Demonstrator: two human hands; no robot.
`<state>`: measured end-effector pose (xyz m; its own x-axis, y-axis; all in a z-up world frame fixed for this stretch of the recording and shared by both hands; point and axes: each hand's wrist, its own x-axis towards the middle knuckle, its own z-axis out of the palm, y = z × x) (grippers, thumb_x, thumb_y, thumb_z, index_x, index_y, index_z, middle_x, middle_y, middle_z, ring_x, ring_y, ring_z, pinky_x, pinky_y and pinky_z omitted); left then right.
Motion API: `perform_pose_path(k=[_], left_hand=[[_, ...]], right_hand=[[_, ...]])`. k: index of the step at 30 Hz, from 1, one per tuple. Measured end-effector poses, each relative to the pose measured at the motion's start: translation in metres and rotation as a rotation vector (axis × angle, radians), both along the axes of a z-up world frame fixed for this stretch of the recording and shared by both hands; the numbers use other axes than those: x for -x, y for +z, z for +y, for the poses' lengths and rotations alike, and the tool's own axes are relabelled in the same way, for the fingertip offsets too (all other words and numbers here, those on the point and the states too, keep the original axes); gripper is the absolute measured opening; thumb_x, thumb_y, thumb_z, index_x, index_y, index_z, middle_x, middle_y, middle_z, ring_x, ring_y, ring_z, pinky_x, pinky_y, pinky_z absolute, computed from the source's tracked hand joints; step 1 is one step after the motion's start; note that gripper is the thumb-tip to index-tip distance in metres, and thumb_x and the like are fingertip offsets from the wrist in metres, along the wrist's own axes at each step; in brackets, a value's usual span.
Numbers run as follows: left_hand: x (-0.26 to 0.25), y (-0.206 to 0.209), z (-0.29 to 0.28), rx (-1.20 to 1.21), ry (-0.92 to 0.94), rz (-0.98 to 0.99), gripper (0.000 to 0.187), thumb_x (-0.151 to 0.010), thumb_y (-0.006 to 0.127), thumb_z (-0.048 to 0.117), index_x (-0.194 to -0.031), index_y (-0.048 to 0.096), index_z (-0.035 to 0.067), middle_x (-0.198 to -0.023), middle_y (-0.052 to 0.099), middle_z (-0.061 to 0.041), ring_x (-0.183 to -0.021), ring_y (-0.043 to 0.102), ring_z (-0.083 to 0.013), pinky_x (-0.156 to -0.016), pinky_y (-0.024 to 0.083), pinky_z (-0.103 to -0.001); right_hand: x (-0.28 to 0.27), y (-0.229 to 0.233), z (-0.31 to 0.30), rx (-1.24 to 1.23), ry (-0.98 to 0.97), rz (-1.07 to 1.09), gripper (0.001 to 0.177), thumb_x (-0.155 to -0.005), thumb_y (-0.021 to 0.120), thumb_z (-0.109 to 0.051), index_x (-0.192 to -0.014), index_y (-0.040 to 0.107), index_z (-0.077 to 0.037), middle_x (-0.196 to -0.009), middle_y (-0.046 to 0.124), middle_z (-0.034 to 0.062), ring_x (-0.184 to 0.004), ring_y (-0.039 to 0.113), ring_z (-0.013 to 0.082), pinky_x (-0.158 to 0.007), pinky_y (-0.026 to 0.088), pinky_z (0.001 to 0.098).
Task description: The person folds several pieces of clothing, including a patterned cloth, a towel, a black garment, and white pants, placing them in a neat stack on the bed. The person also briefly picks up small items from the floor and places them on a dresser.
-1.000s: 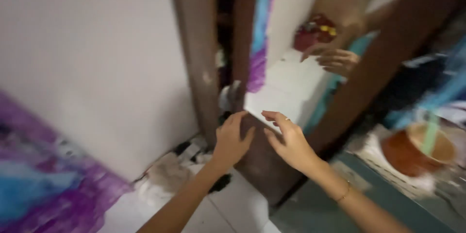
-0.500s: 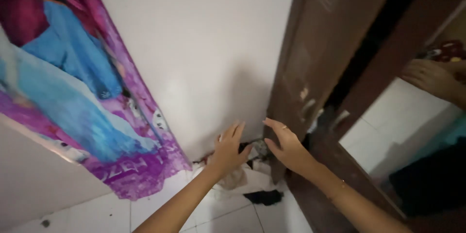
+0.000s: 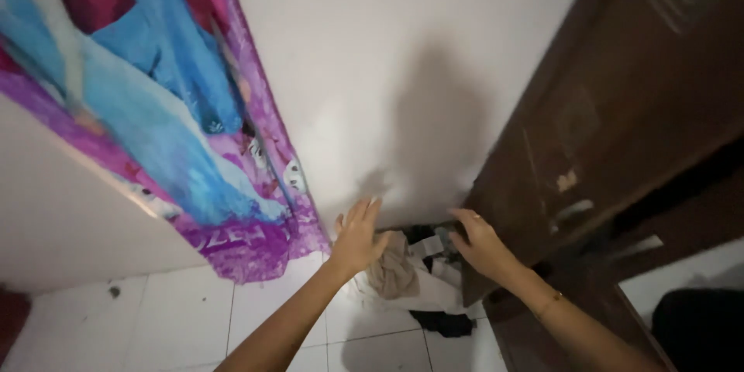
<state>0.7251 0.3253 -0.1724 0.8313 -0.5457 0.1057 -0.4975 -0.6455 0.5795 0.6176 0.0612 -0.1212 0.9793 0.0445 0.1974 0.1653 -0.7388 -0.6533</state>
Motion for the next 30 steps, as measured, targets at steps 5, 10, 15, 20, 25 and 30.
perform_pose_path(k=[5,10,15,20,25,30], left_hand=[[-0.003,-0.017,-0.001,-0.083,0.122,0.103,0.076,-0.090,0.066,0.038,-0.154,0.033,0.014,-0.162,0.028,-0.015,-0.151,0.024,-0.0336,-0.116,0.017,-0.069],[-0.001,-0.080,-0.010,-0.092,0.253,0.052,0.078,-0.089,0.064,0.037,-0.156,0.031,0.014,-0.166,0.024,-0.015,-0.152,0.023,-0.0364,-0.114,0.018,-0.072],[0.012,-0.111,-0.018,-0.132,0.384,0.172,0.085,-0.088,0.070,0.040,-0.157,0.026,0.017,-0.165,0.020,-0.014,-0.151,0.017,-0.0388,-0.112,0.018,-0.073],[0.021,-0.167,-0.024,-0.161,0.467,0.256,0.087,-0.087,0.072,0.042,-0.158,0.024,0.023,-0.166,0.020,-0.009,-0.151,0.021,-0.0327,-0.114,0.020,-0.072],[0.015,-0.234,-0.023,-0.153,0.497,0.293,0.089,-0.087,0.073,0.045,-0.157,0.023,0.023,-0.167,0.020,-0.008,-0.151,0.020,-0.0318,-0.114,0.020,-0.071],[0.018,-0.354,-0.022,-0.141,0.490,0.283,0.089,-0.087,0.073,0.043,-0.159,0.023,0.026,-0.165,0.022,-0.009,-0.151,0.021,-0.0306,-0.115,0.020,-0.070]], right_hand=[[-0.025,-0.058,-0.026,-0.033,-0.014,0.143,0.045,-0.091,0.065,-0.009,-0.134,0.054,-0.001,-0.131,0.062,0.0201,-0.124,0.060,0.0348,-0.103,0.050,0.0418],[-0.047,-0.112,-0.050,0.053,0.053,0.173,0.044,-0.089,0.066,-0.011,-0.132,0.057,-0.004,-0.130,0.063,0.0189,-0.122,0.062,0.0339,-0.100,0.051,0.0407],[-0.063,-0.174,-0.068,0.021,0.122,0.374,0.044,-0.086,0.069,-0.010,-0.129,0.059,-0.005,-0.125,0.067,0.0170,-0.116,0.067,0.0302,-0.100,0.055,0.0373],[-0.078,-0.304,-0.089,-0.061,0.174,0.412,0.049,-0.086,0.068,-0.015,-0.131,0.055,-0.004,-0.128,0.064,0.0203,-0.119,0.065,0.0337,-0.100,0.053,0.0408],[-0.081,-0.370,-0.068,0.011,0.139,0.395,0.045,-0.086,0.064,-0.011,-0.129,0.057,-0.003,-0.125,0.066,0.0232,-0.120,0.064,0.0370,-0.103,0.051,0.0415],[-0.095,-0.524,-0.053,0.063,0.040,0.339,0.046,-0.082,0.067,-0.006,-0.128,0.061,-0.009,-0.126,0.065,0.0196,-0.116,0.063,0.0371,-0.097,0.051,0.0425]])
